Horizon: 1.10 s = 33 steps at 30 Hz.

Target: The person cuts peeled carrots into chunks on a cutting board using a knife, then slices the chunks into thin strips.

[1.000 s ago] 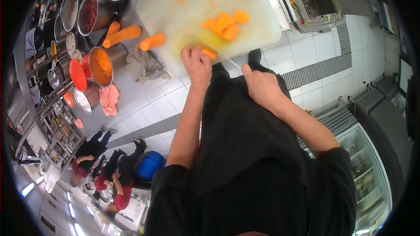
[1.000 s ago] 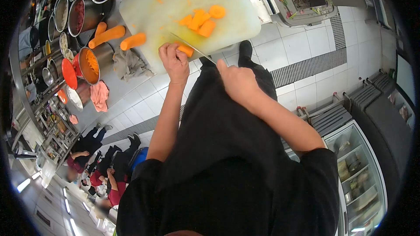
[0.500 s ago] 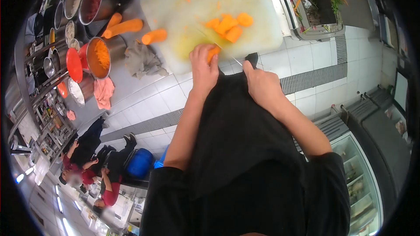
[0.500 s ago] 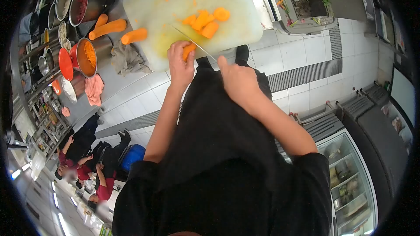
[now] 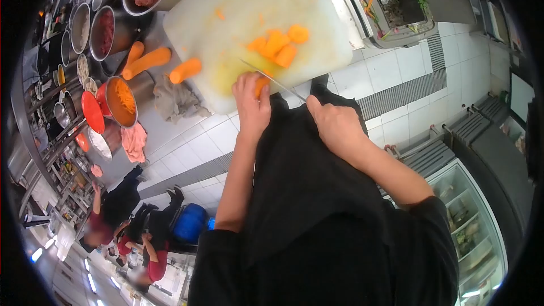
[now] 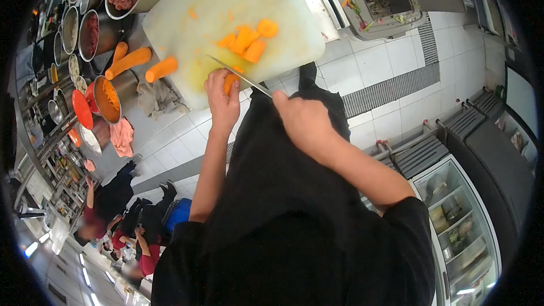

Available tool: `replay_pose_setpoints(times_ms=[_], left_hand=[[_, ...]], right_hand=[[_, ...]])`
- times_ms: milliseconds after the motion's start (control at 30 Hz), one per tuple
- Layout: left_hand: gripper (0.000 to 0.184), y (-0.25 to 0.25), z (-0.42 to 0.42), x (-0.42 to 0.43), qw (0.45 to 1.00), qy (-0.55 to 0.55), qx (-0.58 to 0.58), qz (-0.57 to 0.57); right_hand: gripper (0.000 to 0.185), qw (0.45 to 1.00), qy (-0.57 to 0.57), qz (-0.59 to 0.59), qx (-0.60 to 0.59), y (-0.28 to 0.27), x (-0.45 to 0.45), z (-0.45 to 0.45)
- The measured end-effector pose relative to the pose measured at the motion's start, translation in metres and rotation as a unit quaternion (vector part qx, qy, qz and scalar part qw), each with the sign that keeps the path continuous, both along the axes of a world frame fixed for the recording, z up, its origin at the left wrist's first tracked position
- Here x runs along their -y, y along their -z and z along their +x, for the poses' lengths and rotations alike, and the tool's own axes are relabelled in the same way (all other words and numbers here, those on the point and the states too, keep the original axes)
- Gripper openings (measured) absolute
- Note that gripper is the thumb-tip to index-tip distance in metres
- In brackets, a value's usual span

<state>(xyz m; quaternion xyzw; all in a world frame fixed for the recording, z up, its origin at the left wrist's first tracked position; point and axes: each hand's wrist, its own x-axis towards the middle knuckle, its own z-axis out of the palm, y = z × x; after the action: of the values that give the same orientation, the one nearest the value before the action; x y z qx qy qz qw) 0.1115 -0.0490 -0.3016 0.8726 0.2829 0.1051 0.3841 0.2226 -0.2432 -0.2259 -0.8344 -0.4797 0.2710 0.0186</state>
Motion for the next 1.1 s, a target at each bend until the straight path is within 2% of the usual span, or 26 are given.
replay_pose_setpoints(times_ms=[67, 167, 233, 300, 400, 467, 533, 633, 733, 900, 1100], left_hand=[[0.03, 0.0, 0.0, -0.001, 1.0, 0.004, 0.005, -0.001], [0.029, 0.0, 0.001, -0.003, 1.0, 0.008, 0.019, -0.003], [0.028, -0.002, -0.002, -0.007, 1.0, 0.006, 0.019, -0.005], [0.026, -0.004, -0.004, -0.022, 0.996, 0.09, 0.017, 0.023], [0.03, -0.013, -0.009, -0.041, 0.994, 0.091, 0.049, 0.018], [0.03, -0.017, -0.009, -0.038, 0.994, 0.06, 0.069, 0.051], [0.022, -0.012, -0.012, -0.027, 0.998, -0.054, 0.037, -0.02], [0.016, 0.005, -0.012, -0.011, 0.99, -0.079, 0.1, -0.054], [0.015, 0.003, -0.008, -0.007, 0.989, -0.083, 0.103, -0.073], [0.014, 0.004, -0.004, -0.011, 0.995, -0.028, 0.087, -0.024], [0.013, 0.005, -0.003, -0.009, 0.997, -0.016, 0.07, 0.005]], right_hand=[[0.028, 0.994, 0.05, 0.028, -0.09, 0.026, -0.006, 0.001], [0.024, 0.992, 0.051, 0.038, -0.104, 0.048, -0.019, 0.004], [0.027, 0.993, 0.048, 0.037, -0.097, 0.048, -0.022, 0.009], [0.031, 0.994, 0.045, 0.035, -0.09, 0.047, -0.022, 0.018], [0.026, 0.996, 0.044, 0.037, -0.07, 0.043, -0.02, 0.02], [0.025, 0.996, 0.052, 0.02, -0.075, 0.042, -0.019, 0.018], [0.024, 0.996, 0.045, 0.027, -0.077, 0.043, -0.016, 0.011], [0.023, 0.995, 0.045, 0.013, -0.091, 0.045, -0.011, 0.001], [0.028, 0.995, 0.035, 0.009, -0.095, 0.045, -0.008, -0.002], [0.019, 0.997, 0.035, 0.039, -0.064, 0.033, -0.006, -0.003], [0.017, 0.997, 0.035, -0.002, -0.064, 0.011, 0.007, -0.012]])
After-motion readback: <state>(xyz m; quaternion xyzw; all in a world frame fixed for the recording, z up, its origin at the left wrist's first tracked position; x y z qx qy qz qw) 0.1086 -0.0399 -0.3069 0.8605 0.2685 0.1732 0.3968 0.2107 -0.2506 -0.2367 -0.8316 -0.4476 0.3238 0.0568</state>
